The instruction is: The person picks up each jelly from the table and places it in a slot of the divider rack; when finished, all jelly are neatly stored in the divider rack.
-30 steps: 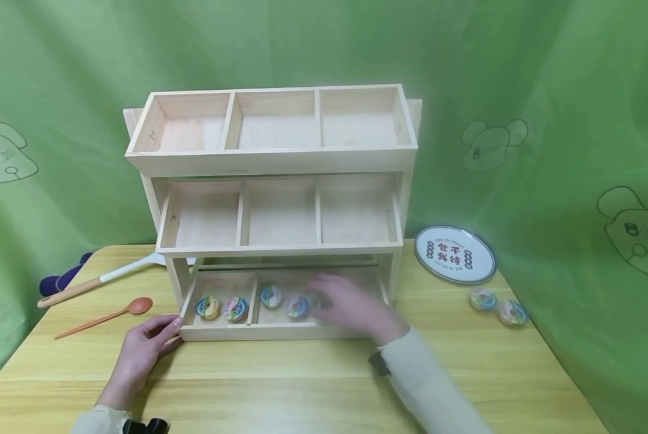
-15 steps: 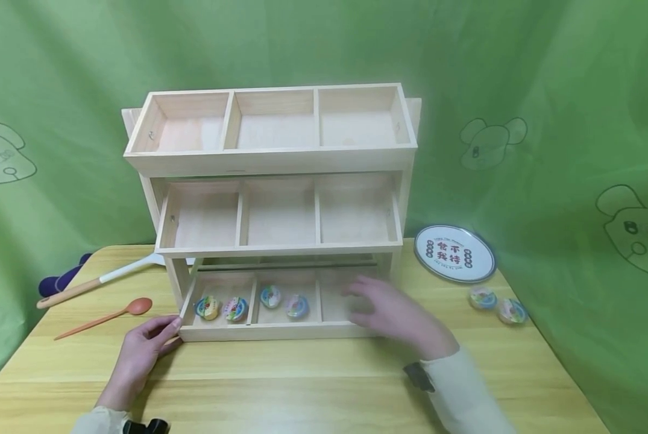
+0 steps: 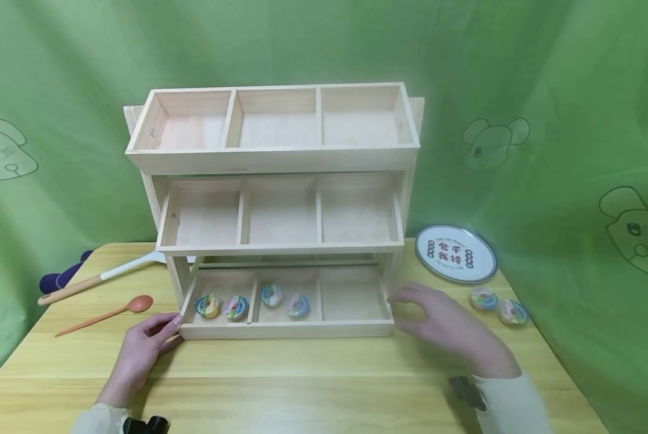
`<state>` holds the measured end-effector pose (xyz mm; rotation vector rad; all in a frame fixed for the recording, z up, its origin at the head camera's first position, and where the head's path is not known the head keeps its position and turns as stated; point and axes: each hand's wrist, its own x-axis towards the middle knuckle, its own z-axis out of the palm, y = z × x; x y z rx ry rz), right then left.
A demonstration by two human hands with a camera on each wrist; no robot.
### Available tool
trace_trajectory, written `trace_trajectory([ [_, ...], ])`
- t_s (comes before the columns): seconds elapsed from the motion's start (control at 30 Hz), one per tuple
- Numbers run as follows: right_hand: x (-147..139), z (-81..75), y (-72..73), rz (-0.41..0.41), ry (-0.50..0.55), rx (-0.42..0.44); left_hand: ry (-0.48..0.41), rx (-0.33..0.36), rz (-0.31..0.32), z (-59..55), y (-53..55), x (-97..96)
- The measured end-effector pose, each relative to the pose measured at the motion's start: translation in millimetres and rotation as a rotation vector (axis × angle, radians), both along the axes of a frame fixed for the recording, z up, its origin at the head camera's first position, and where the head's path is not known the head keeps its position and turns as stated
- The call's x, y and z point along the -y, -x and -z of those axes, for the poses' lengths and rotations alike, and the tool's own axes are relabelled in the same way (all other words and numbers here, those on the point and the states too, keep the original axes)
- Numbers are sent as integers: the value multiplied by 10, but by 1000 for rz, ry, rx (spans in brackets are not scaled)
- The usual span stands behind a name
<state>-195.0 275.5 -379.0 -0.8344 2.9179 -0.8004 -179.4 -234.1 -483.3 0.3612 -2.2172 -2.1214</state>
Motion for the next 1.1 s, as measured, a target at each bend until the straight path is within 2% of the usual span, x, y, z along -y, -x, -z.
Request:
trace_trajectory([
  [0.17, -224, 32, -59, 53, -16, -24, 6, 5, 1, -4, 10, 5],
  [0.33, -427, 73, -74, 73, 2, -63, 2, -3, 3, -7, 19, 2],
  [0.63, -728, 202, -52, 159, 6, -106, 20, 2, 0, -4, -15, 14],
  [0.9, -1011, 391, 10, 234, 39, -152, 20, 13, 0, 12, -10, 19],
  [1.1, -1173, 467, 62, 251, 64, -96, 17, 14, 8, 12, -9, 22],
])
